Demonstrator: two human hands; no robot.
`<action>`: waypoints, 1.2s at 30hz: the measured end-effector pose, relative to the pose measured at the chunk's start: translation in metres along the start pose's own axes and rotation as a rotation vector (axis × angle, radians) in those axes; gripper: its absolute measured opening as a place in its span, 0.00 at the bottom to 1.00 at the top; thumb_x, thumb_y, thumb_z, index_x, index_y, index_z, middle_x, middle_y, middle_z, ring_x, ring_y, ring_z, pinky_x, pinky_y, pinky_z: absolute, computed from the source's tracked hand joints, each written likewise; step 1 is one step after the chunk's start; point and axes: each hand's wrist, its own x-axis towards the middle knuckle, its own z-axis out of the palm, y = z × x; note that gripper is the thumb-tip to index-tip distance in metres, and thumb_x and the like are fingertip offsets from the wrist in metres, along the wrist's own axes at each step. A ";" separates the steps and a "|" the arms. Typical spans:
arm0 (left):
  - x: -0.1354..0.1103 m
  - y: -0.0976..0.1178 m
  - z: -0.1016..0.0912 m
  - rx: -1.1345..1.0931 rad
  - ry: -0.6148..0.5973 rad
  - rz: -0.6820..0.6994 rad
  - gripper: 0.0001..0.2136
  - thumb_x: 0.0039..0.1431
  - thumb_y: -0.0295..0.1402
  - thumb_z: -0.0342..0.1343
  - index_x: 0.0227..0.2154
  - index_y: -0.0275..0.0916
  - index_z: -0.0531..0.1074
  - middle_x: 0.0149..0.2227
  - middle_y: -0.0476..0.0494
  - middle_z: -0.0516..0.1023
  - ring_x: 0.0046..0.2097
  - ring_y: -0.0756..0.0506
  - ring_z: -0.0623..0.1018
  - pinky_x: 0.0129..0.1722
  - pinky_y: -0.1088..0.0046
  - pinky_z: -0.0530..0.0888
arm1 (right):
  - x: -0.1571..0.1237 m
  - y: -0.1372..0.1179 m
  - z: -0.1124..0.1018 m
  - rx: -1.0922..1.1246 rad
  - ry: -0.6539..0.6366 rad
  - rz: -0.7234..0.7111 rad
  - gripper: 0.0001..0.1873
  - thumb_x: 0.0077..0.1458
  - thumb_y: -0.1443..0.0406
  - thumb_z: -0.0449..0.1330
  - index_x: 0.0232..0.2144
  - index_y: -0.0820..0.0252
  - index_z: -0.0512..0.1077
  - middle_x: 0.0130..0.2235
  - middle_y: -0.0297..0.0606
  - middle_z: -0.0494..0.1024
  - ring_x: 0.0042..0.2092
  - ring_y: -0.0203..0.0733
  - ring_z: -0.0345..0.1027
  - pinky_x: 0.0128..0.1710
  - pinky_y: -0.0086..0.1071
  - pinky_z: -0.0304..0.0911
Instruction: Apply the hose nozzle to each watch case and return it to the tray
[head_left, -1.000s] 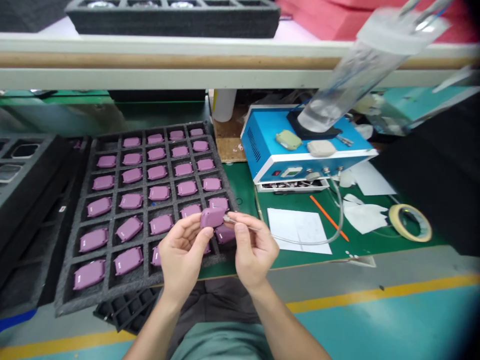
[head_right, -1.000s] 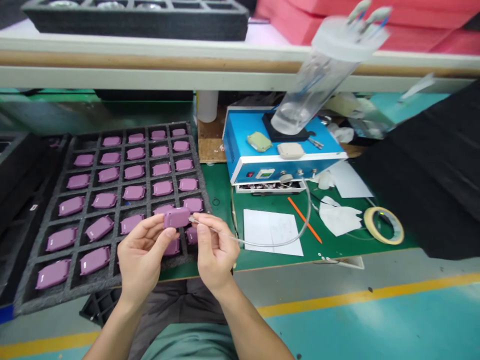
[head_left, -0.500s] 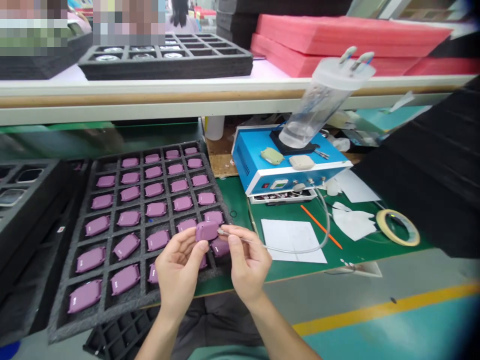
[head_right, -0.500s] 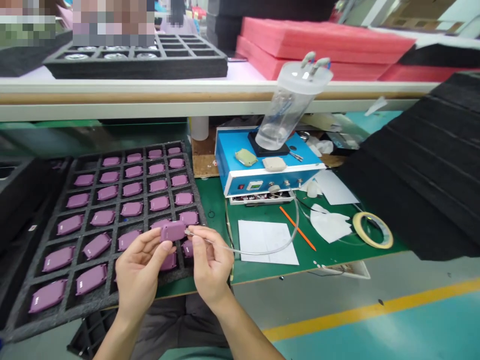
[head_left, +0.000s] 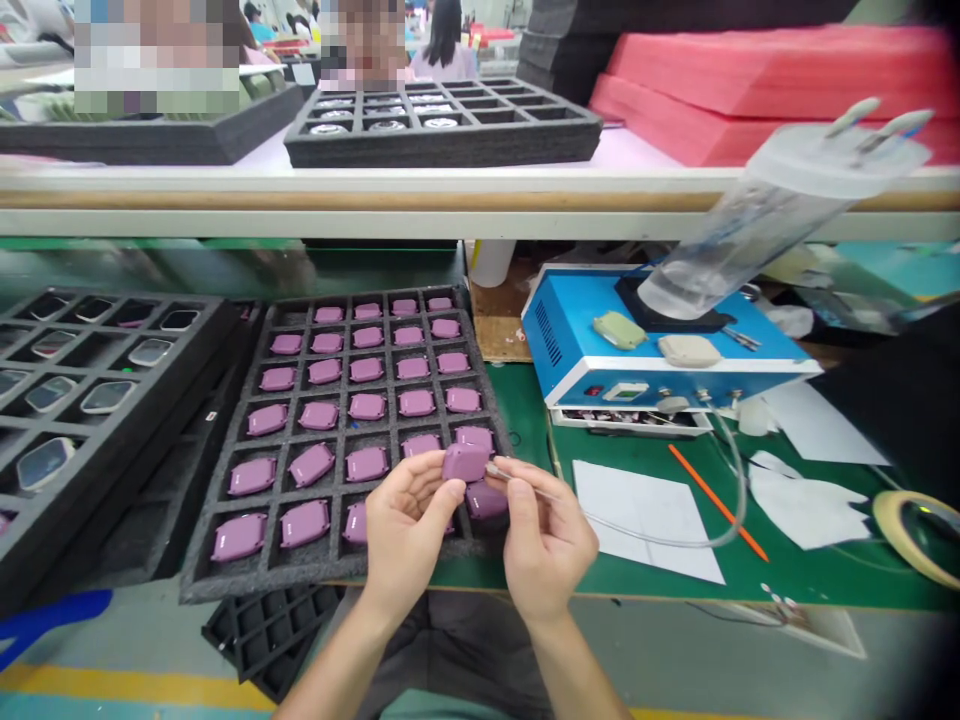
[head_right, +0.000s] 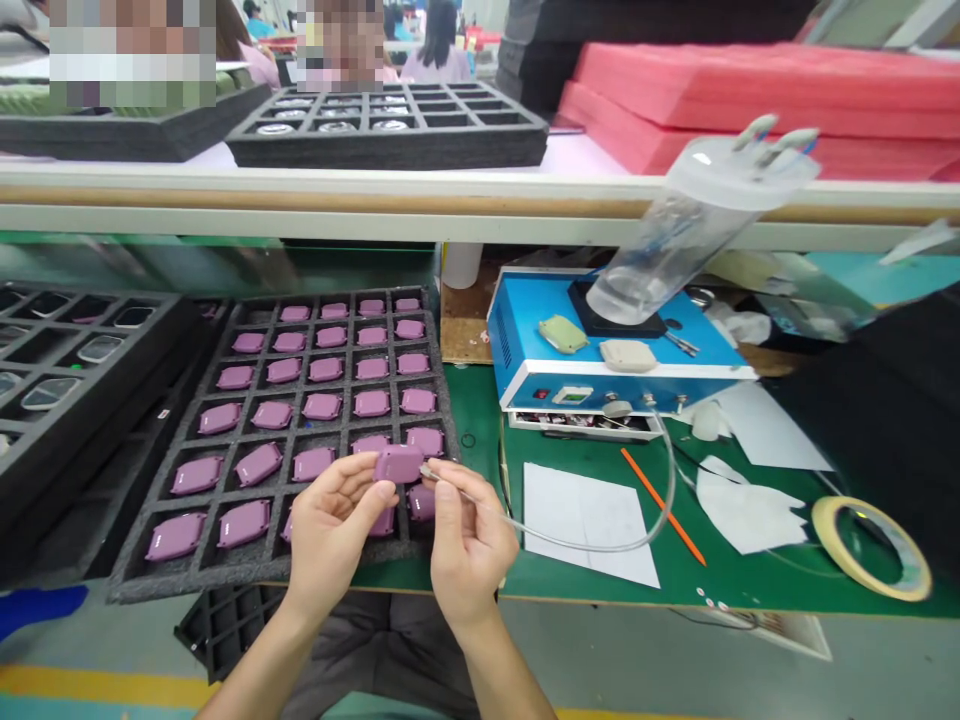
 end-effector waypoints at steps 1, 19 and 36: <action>0.000 0.000 0.000 0.001 0.000 0.000 0.11 0.56 0.32 0.70 0.41 0.35 0.80 0.43 0.38 0.89 0.43 0.44 0.89 0.45 0.75 0.85 | 0.000 0.000 0.000 0.000 0.000 -0.001 0.06 0.67 0.65 0.64 0.42 0.54 0.83 0.42 0.38 0.88 0.40 0.40 0.86 0.41 0.32 0.84; 0.003 -0.003 -0.002 0.049 0.081 0.026 0.17 0.51 0.37 0.76 0.40 0.35 0.82 0.40 0.38 0.89 0.41 0.41 0.89 0.41 0.73 0.86 | 0.005 0.001 0.003 0.032 -0.023 -0.020 0.07 0.68 0.67 0.63 0.43 0.54 0.82 0.42 0.39 0.87 0.42 0.41 0.85 0.43 0.33 0.84; 0.006 -0.008 -0.005 0.053 0.092 0.022 0.18 0.51 0.38 0.77 0.42 0.36 0.82 0.40 0.39 0.89 0.40 0.44 0.88 0.39 0.77 0.85 | 0.013 -0.004 0.006 0.076 -0.029 -0.029 0.06 0.68 0.65 0.62 0.41 0.55 0.81 0.41 0.40 0.87 0.41 0.41 0.86 0.42 0.33 0.84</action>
